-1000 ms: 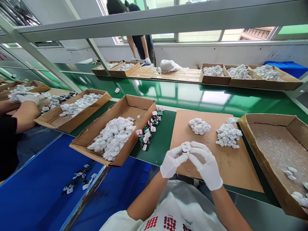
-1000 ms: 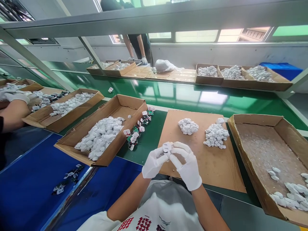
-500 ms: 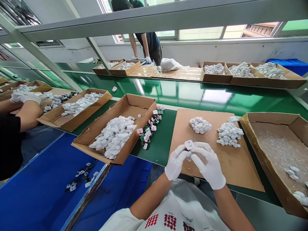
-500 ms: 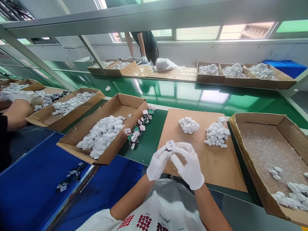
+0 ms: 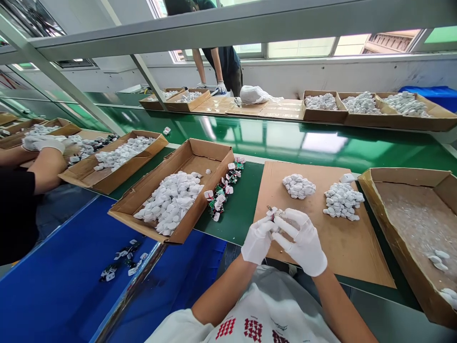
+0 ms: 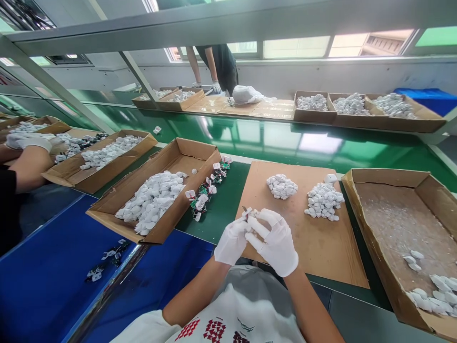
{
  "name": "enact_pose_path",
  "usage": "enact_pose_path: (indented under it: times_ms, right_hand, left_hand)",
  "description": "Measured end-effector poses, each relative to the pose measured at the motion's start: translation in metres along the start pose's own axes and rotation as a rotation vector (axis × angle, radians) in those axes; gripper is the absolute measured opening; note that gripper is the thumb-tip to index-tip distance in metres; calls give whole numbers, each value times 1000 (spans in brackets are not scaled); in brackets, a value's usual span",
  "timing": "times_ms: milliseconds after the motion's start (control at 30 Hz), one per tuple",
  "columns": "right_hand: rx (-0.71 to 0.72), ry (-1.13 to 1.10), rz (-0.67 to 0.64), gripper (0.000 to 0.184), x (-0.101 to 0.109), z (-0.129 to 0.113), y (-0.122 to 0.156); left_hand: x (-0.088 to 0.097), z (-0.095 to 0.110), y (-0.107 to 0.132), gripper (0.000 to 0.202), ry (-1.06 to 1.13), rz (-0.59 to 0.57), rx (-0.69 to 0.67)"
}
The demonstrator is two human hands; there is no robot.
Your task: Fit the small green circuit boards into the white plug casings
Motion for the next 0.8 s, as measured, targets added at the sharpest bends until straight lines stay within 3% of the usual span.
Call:
enact_pose_path:
  times_ms: [100, 267, 533, 700, 800]
  right_hand:
    - [108, 88, 5, 34, -1, -5, 3]
    - [19, -114, -8, 46, 0, 0, 0]
    - [168, -34, 82, 28, 5, -12, 4]
    - [-33, -264, -37, 33, -7, 3, 10]
    - [-50, -276, -37, 41, -9, 6, 14]
  left_hand:
    - [-4, -5, 5, 17, 93, -45, 66]
    - [-15, -6, 15, 36, 45, -206, 98]
    - [-6, -25, 16, 34, 103, -122, 159]
    - [-9, -21, 21, 41, 66, -115, 125]
    - [-8, -21, 18, 44, 1, -134, 120]
Point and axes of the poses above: each hand's wrist, its own y-axis away from the middle knuckle, its own x-axis out of the back of the hand, z = x × y, the point moved 9 cm from there along -y, towards the middle knuckle, and after that the axes turned 8 degrees about z, right-handed, at the moved point
